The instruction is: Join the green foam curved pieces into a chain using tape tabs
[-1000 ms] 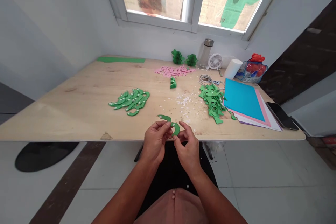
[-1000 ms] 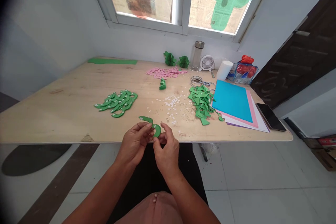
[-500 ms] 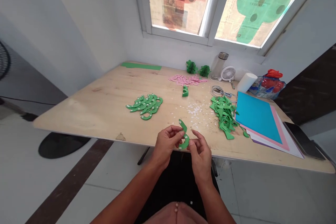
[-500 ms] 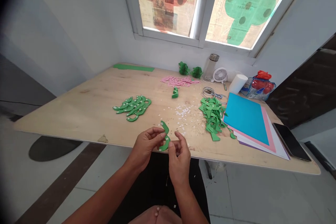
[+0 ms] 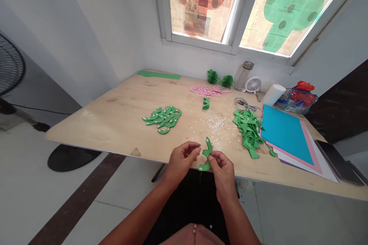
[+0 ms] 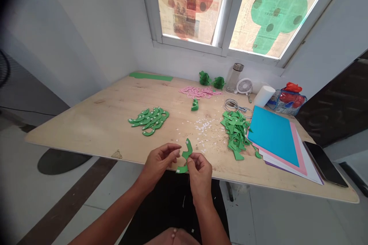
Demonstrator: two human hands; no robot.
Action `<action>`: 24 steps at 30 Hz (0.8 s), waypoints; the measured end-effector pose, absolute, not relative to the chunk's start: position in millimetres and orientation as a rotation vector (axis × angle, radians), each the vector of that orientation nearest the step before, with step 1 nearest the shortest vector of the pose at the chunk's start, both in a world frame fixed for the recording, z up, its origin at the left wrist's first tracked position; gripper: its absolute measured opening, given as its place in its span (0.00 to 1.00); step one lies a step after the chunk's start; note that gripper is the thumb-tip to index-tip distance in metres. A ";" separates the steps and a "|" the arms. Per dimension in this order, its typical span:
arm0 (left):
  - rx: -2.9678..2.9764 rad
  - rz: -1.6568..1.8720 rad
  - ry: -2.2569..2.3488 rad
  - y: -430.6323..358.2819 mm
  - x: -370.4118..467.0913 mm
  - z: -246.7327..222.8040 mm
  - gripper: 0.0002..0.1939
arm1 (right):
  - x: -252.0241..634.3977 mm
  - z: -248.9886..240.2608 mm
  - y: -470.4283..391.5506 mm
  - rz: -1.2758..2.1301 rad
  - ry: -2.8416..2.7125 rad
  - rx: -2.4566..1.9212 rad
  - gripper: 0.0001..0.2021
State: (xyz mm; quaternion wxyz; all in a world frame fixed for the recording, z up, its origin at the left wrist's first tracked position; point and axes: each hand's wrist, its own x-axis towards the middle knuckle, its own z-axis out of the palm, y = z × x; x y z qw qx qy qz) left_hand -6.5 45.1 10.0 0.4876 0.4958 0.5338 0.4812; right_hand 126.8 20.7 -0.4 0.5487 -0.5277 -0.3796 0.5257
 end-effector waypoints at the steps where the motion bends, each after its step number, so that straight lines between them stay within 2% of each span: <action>1: 1.325 1.172 1.376 48.3 -17.8 7.9 0.14 | 127.5 -1.4 21.4 1.243 -0.881 -1.253 0.09; 4: 1.649 1.061 1.766 62.0 -56.6 4.5 0.13 | 128.9 -4.7 23.4 1.242 -0.841 -1.253 0.11; 8: 1.993 0.634 2.111 84.1 -95.5 8.3 0.13 | 129.3 -7.1 25.2 1.259 -0.822 -1.264 0.12; 11: 2.098 0.361 2.105 98.0 -107.5 14.4 0.14 | 129.5 -6.9 25.5 1.270 -0.819 -1.261 0.11; 14: 2.093 0.201 2.041 103.8 -110.5 19.3 0.10 | 129.5 -5.8 24.9 1.274 -0.814 -1.269 0.11; 20: 2.029 0.229 1.876 81.3 -102.3 19.5 0.04 | 127.5 -2.8 23.3 1.283 -0.826 -1.269 0.10; 24: 1.942 0.372 1.892 74.5 -99.3 20.5 0.10 | 127.2 -1.1 23.7 1.286 -0.847 -1.264 0.10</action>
